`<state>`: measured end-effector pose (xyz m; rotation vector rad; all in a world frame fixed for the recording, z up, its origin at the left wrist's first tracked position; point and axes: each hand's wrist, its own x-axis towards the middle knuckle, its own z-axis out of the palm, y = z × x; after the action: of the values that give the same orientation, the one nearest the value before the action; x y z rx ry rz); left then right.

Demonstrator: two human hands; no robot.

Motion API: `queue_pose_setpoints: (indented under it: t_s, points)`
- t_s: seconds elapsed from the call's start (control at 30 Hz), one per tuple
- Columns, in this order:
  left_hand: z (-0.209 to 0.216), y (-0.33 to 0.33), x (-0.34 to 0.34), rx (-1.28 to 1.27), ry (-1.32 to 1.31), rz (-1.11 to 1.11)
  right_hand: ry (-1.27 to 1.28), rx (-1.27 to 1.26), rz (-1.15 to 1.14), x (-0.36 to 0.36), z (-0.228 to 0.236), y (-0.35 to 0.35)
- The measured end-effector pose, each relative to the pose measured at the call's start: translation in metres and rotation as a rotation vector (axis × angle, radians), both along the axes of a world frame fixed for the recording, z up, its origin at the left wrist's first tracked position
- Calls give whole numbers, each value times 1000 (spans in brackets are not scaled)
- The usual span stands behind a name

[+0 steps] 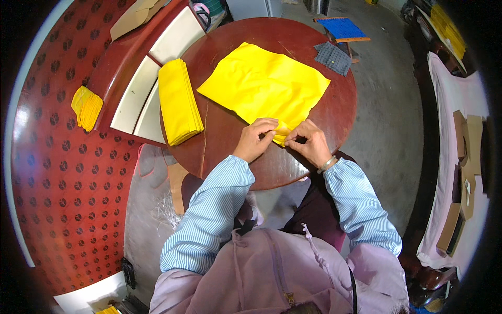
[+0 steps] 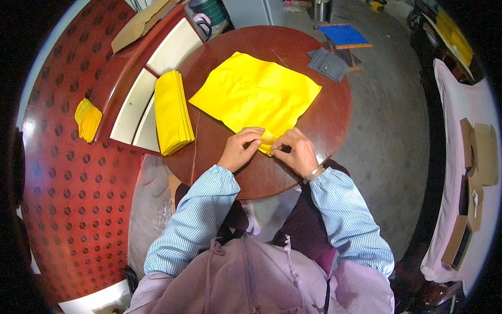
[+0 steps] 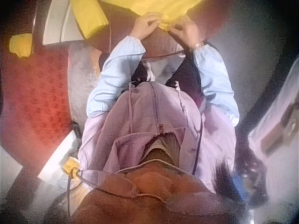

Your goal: The person folds yellow cloths on a round wooden table. They smooth each piece, fold it in half, and place it on a growing stack. The person repeats this process with multiple cloths throughout the clip.

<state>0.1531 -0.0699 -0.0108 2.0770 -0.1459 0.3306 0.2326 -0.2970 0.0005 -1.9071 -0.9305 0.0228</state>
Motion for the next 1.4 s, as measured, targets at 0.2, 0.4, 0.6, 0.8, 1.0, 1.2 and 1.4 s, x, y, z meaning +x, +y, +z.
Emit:
queue_pose_setpoints:
  t_s: [0.2,0.4,0.6,0.8,1.0,1.2,1.4]
  points:
    - [1,4,0,33,-29,-32,224,23,-29,4,-5,3]
    - [-3,-1,0,23,-5,24,379,55,-59,5,-8,6]
    - [-17,-5,3,51,-114,67,-239,-16,-185,-13,4,11]
    - [-9,-11,-1,-15,-84,58,-303,-164,-232,-25,5,28]
    - [16,9,9,-18,75,-53,-440,-240,-169,-16,9,24]
    - [31,78,87,330,-35,170,-455,-291,-86,-18,24,30]
    - [29,122,126,585,309,263,-468,-266,-8,-5,12,33]
